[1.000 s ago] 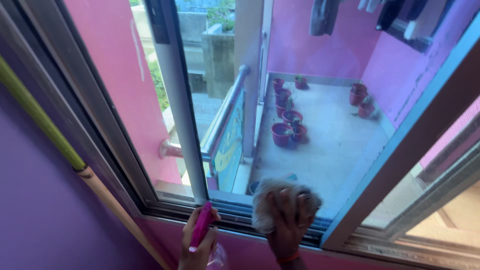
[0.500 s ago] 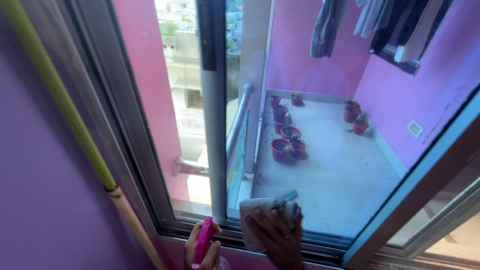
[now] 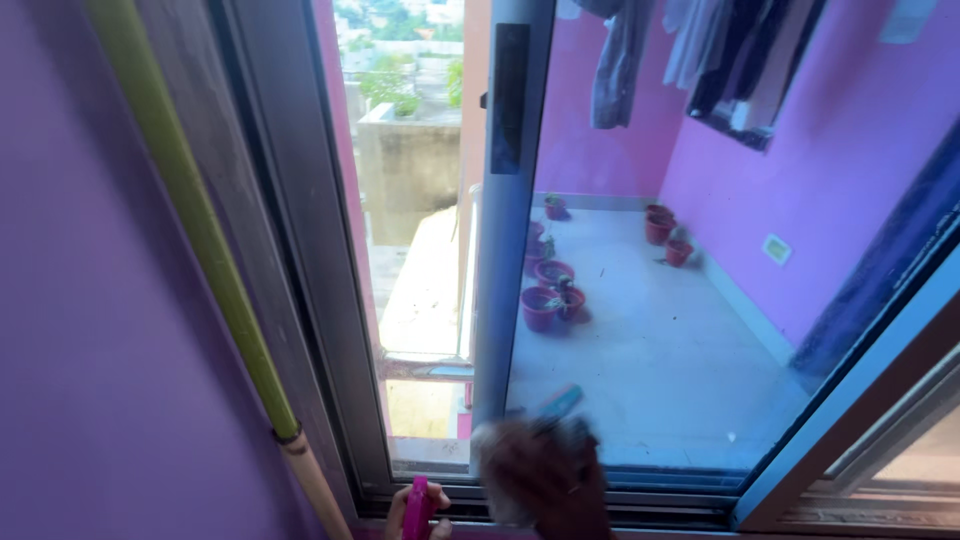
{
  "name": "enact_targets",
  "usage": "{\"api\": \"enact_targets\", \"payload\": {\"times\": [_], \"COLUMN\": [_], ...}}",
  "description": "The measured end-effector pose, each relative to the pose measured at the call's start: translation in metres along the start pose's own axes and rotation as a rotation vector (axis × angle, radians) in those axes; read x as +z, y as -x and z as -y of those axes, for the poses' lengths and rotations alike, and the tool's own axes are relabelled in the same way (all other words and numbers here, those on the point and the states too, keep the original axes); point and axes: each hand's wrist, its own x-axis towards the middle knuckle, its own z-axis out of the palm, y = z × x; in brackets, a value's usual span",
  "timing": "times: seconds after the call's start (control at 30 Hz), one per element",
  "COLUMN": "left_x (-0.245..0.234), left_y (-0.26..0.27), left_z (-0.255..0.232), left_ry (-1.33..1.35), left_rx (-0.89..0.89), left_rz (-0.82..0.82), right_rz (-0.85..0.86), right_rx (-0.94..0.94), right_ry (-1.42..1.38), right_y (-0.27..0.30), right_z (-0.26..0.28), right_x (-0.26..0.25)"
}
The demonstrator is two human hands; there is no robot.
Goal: The person cleans a sliding glass window by spraying a liquid from a bottle onto the glass and wiping it with a cloth.
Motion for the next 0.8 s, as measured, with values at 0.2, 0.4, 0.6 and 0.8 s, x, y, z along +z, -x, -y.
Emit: {"api": "enact_targets", "payload": {"times": [0.2,0.4,0.6,0.8], "left_x": [-0.024,-0.033,-0.027,-0.032], "left_y": [-0.014,-0.027,-0.049,-0.05], "left_z": [-0.006,-0.015,-0.023,-0.025], "left_ry": [-0.085,-0.1,-0.099,-0.111], "left_rx": [0.051,0.048,0.058,0.048], "left_rz": [-0.059,-0.041,-0.006,0.015], "right_rz": [0.16,-0.17,0.037,0.292], "right_rx": [0.015,0.225,-0.312,0.102], "right_ry": [-0.007,0.053,-0.086,-1.367], "right_y": [-0.053,-0.149,-0.104,-0.179], "right_z": [-0.005,-0.004,0.036,-0.012], "right_x": [-0.006,-0.014,0.008,0.003]}}
